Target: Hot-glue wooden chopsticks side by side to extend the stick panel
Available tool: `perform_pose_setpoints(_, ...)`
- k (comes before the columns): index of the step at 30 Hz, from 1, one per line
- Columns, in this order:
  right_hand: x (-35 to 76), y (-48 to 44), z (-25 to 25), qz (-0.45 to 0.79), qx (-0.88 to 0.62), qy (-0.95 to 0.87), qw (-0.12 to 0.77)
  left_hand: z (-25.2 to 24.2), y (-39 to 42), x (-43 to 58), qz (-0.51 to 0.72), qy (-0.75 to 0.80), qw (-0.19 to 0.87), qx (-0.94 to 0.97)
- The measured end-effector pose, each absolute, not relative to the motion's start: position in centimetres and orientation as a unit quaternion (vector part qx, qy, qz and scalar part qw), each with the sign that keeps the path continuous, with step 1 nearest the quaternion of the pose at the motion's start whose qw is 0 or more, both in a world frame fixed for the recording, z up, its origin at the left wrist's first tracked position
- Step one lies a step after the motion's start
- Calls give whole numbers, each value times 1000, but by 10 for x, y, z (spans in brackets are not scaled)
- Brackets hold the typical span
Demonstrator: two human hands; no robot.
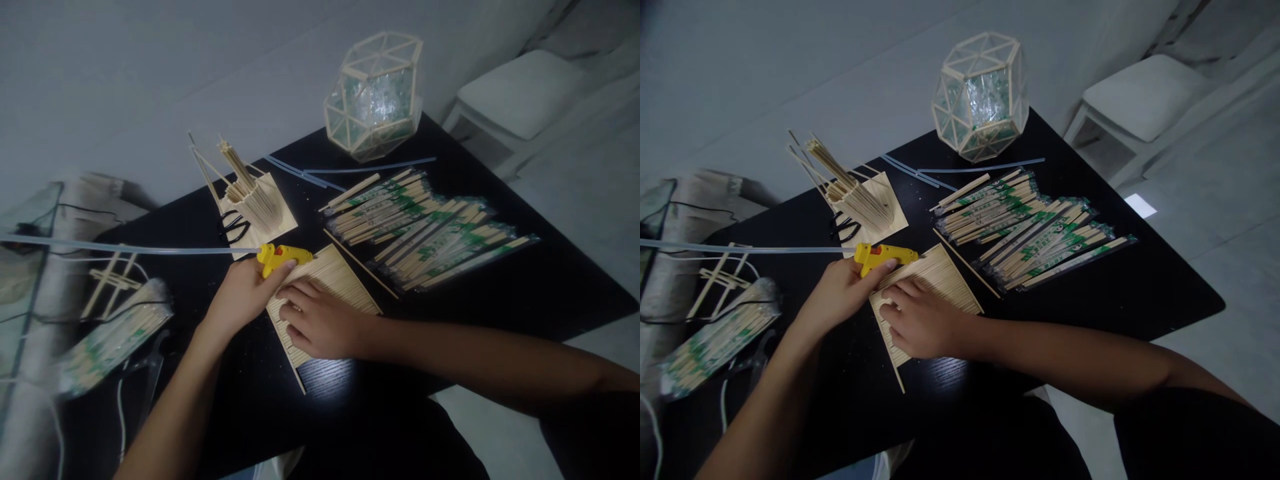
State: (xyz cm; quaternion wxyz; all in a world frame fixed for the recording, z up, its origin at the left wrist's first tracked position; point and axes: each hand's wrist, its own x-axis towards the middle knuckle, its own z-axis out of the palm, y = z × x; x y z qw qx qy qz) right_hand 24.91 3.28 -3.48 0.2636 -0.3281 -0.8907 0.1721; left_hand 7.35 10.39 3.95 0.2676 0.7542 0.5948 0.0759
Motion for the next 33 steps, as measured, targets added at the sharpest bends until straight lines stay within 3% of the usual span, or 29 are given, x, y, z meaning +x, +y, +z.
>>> perform_pose_setpoints(33, 248, 33, -38, 143, -330, -896, 260, 38, 110, 101, 113, 579, 261, 764)
